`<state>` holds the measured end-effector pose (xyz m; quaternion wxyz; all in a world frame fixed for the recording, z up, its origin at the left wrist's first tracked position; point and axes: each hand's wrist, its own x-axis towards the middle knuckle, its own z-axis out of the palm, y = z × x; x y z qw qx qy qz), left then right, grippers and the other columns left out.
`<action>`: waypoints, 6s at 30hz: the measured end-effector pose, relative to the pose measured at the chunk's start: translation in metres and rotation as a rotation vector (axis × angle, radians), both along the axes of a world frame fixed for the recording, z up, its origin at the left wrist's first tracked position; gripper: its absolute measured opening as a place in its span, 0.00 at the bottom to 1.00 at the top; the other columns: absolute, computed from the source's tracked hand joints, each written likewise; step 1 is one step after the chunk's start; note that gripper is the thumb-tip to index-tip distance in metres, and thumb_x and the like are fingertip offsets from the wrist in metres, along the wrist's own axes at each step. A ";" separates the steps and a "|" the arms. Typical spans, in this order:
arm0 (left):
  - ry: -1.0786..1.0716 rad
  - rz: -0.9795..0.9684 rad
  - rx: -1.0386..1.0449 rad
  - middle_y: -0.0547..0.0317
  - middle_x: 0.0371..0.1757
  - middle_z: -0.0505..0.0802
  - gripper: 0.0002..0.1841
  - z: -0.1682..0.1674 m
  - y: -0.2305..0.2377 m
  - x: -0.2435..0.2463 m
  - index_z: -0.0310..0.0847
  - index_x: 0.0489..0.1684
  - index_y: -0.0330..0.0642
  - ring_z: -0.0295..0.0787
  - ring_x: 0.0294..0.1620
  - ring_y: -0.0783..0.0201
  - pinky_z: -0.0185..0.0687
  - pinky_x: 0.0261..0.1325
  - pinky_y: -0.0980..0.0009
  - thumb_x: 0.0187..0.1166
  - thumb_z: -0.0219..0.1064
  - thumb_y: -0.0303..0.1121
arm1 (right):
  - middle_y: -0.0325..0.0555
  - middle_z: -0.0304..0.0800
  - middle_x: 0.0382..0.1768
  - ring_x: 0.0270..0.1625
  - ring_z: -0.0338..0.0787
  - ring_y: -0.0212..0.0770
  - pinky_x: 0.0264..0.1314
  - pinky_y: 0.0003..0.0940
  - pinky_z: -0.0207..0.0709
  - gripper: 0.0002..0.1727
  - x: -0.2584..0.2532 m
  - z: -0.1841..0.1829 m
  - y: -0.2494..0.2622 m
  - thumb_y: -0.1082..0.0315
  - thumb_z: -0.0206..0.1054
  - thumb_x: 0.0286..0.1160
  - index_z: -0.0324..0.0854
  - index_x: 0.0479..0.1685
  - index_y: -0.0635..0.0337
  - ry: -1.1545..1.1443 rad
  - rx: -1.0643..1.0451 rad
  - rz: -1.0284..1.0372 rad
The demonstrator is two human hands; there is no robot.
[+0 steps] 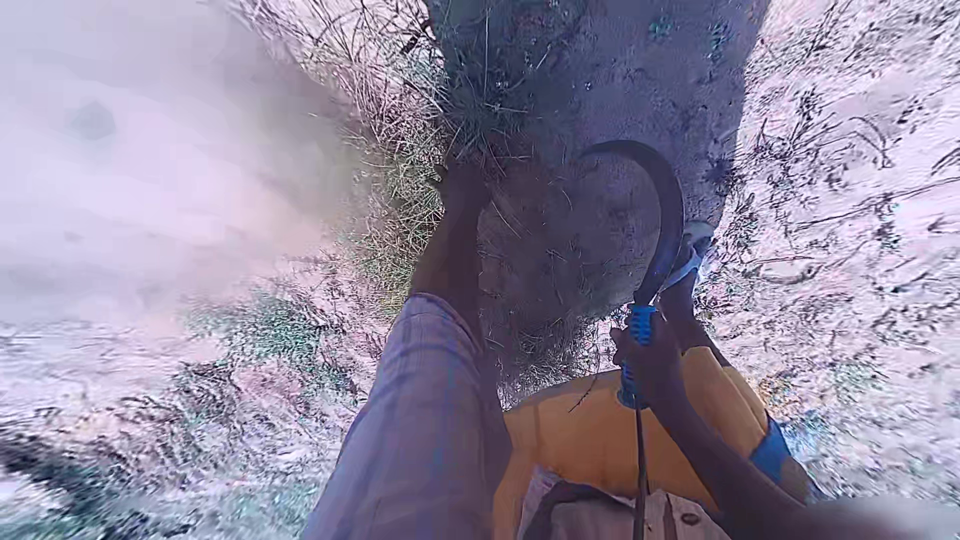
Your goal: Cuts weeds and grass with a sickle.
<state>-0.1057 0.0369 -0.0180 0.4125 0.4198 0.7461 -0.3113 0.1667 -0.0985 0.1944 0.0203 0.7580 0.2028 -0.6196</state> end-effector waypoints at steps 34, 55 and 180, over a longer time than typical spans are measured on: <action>-0.101 0.109 0.045 0.21 0.78 0.76 0.34 -0.024 0.049 0.018 0.52 0.90 0.26 0.73 0.79 0.24 0.66 0.75 0.26 0.89 0.56 0.39 | 0.61 0.87 0.45 0.45 0.91 0.59 0.48 0.59 0.81 0.27 0.007 -0.142 0.162 0.60 0.67 0.84 0.69 0.75 0.64 0.040 0.253 0.742; -0.076 0.007 0.087 0.24 0.77 0.79 0.23 -0.006 0.028 -0.011 0.70 0.81 0.32 0.74 0.79 0.25 0.68 0.73 0.26 0.88 0.55 0.29 | 0.64 0.87 0.39 0.42 0.90 0.64 0.43 0.63 0.79 0.24 -0.014 -0.107 0.098 0.64 0.65 0.83 0.69 0.70 0.69 -0.078 0.253 0.786; -0.097 0.138 0.179 0.26 0.79 0.77 0.29 -0.021 0.016 -0.030 0.61 0.85 0.27 0.76 0.79 0.31 0.71 0.77 0.34 0.89 0.54 0.35 | 0.66 0.86 0.35 0.34 0.89 0.63 0.39 0.65 0.79 0.24 0.004 -0.089 0.030 0.64 0.67 0.80 0.73 0.66 0.74 -0.143 0.272 0.682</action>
